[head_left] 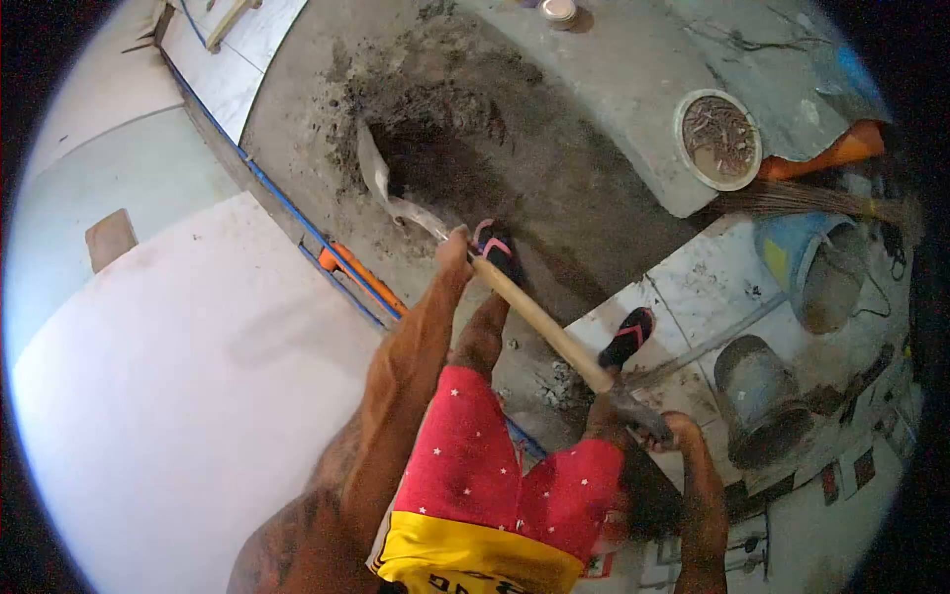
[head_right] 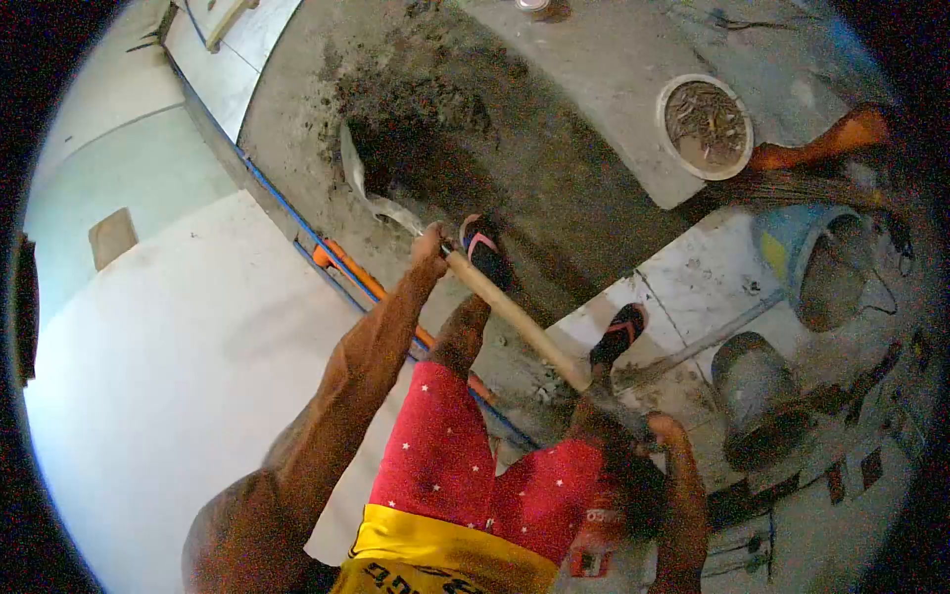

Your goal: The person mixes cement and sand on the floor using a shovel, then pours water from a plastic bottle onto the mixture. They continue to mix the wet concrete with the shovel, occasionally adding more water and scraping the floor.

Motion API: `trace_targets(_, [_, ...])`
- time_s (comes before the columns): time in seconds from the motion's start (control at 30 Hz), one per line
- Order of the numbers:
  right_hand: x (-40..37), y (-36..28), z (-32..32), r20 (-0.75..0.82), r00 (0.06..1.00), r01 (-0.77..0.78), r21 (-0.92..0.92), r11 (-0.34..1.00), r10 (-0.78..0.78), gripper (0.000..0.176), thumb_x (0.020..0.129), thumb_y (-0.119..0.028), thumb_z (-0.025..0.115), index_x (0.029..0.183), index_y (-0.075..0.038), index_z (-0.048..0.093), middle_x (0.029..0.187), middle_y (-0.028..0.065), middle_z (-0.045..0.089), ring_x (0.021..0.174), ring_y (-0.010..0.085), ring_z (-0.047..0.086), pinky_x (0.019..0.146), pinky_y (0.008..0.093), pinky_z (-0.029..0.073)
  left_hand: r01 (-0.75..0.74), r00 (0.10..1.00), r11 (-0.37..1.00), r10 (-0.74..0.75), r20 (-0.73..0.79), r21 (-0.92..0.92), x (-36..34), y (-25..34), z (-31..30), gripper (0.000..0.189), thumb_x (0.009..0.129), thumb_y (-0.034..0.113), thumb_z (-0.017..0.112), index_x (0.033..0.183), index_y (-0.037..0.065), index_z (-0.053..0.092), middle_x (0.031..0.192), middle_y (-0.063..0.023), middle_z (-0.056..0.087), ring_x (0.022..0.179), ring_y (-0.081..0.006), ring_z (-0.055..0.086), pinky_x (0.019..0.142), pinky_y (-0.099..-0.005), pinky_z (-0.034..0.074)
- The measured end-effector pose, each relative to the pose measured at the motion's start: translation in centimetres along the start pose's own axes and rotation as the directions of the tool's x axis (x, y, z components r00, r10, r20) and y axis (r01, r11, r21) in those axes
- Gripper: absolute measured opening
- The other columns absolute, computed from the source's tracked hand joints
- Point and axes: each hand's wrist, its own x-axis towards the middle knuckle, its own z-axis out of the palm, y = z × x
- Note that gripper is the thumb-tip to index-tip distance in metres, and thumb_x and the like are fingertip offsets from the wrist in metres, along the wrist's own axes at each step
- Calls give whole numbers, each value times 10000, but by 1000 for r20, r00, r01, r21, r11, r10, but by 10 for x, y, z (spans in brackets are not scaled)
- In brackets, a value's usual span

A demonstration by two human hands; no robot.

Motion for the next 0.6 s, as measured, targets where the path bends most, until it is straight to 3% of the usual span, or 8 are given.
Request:
trace_targets(0.07, [81, 22, -61, 480, 572, 820, -357, 448, -665, 270, 799, -224, 563, 936, 9, 562, 865, 151, 606, 636, 234, 574, 523, 344, 472, 19, 964, 961, 56, 262, -275, -22, 2, 19, 171, 848, 183, 542, 895, 19, 554, 660, -24, 471, 587, -138, 464, 527, -301, 429])
trace_targets(0.1, [42, 46, -36, 472, 595, 803, -361, 474, -650, 270, 799, -224, 563, 936, 9, 562, 865, 151, 606, 636, 234, 574, 523, 344, 472, 74, 935, 915, 74, 346, -397, -48, -6, 9, 174, 848, 184, 544, 893, 16, 557, 656, -20, 468, 579, -130, 457, 520, -290, 421])
trace_targets(0.2, [-113, 80, 70, -597, 672, 528, -29, 849, -438, 339, 798, -278, 594, 971, 11, 550, 938, 120, 590, 713, 261, 582, 581, 342, 480, 132, 881, 862, 124, 456, -489, -118, -11, 26, 208, 842, 253, 585, 755, 111, 460, 603, -7, 455, 532, -152, 470, 549, -309, 430])
trace_targets(0.3, [-120, 149, 34, -428, 507, 841, 53, 539, -749, 446, 809, -324, 587, 1106, 3, 525, 1123, 126, 539, 866, 296, 554, 723, 380, 467, 260, 894, 862, -45, 445, -435, -143, -33, 60, 207, 840, 272, 591, 775, 115, 472, 619, -4, 469, 526, -161, 482, 535, -316, 437])
trace_targets(0.4, [-153, 191, 72, -787, 476, 870, 354, 344, -392, 367, 847, -339, 517, 1085, -63, 554, 989, 90, 561, 804, 211, 507, 670, 315, 431, 246, 896, 955, -160, 413, -164, -131, -111, 110, 243, 833, 273, 583, 741, 72, 481, 617, -54, 481, 529, -203, 499, 482, -353, 442])
trace_targets(0.47, [-161, 234, 46, -893, 397, 795, 220, 565, -210, 501, 830, -406, 536, 1120, 2, 529, 986, 172, 579, 871, 282, 548, 786, 432, 447, 180, 916, 983, -177, 361, 25, -113, -206, 145, 256, 825, 232, 547, 665, 37, 504, 563, -101, 506, 468, -225, 497, 431, -364, 428])
trace_targets(0.53, [-188, 256, 70, -943, 71, 955, -30, 294, -326, 495, 832, -435, 521, 1080, -7, 534, 836, 121, 582, 787, 260, 555, 756, 421, 457, 504, 801, 861, -440, 407, -61, -153, -233, 173, 179, 845, 205, 551, 822, 27, 552, 682, -71, 546, 541, -197, 525, 468, -329, 441])
trace_targets(0.6, [-161, 330, -2, -730, -209, 438, -665, 605, -651, 438, 854, -388, 513, 1082, -14, 534, 809, 101, 573, 739, 244, 545, 704, 404, 452, 489, 730, 849, -525, 437, 203, -164, -269, 192, 175, 839, 223, 543, 926, 72, 549, 667, -50, 538, 541, -212, 524, 483, -351, 444])
